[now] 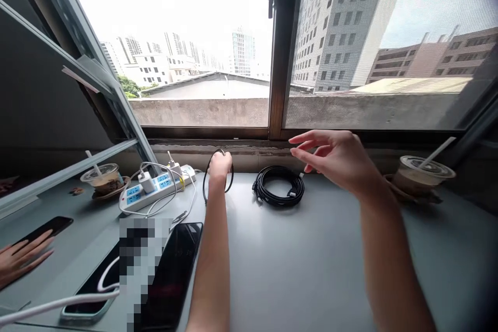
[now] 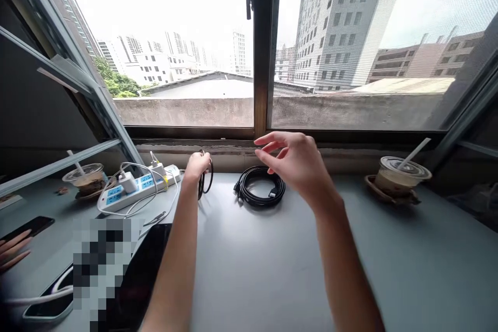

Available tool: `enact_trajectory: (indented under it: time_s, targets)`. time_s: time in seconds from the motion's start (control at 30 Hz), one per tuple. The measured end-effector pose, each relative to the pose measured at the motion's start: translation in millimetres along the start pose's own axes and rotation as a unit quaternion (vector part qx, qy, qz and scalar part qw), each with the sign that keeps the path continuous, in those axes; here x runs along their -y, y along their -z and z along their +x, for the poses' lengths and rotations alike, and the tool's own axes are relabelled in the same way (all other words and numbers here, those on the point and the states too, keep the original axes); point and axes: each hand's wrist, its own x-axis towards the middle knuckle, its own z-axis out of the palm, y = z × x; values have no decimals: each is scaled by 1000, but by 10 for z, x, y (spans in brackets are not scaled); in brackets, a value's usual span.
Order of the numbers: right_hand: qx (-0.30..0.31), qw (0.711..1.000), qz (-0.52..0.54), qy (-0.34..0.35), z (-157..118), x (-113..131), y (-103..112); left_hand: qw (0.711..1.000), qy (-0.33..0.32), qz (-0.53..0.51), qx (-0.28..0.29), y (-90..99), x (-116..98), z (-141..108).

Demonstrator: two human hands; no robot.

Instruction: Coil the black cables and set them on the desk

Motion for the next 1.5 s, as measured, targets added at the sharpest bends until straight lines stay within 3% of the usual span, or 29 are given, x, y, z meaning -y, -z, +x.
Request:
enact_trajectory:
  time_s: [0.17,0.23,0.33,0.5,0.73,0.93,1.1,1.23,1.33,1.43,1.5]
  targets:
    - [111,993,-29,-7,6,43,-196,990,-45,-131,-29,345,-334,-246]
    - [153,987,-57,-4,-1,66,-253,968,-88,-233,-20,395,-511,-399]
    - [168,979,-111,11,-7,92,-323,926,-144,-350,-6,315,-748,-615]
    - [144,981,-112,63,-21,139,-339,894,-158,-419,20,72,-959,-854]
    - [106,989,34,95,-39,187,-261,891,-166,-418,65,196,-1030,-1007]
    - [-5,982,172,71,-4,119,-87,900,-246,-359,-9,375,-956,-1007]
    - [-95,968,218,80,20,67,93,890,-214,-402,-9,442,-873,-898]
    - [-96,966,222,85,43,46,61,882,-196,-429,4,428,-858,-850]
    - [-69,969,220,93,52,49,-15,882,-169,-436,61,415,-878,-871]
    - [-39,974,206,89,52,64,-65,860,-156,-458,159,405,-919,-923]
    - [-29,978,195,73,49,74,-76,848,-163,-466,193,388,-954,-964]
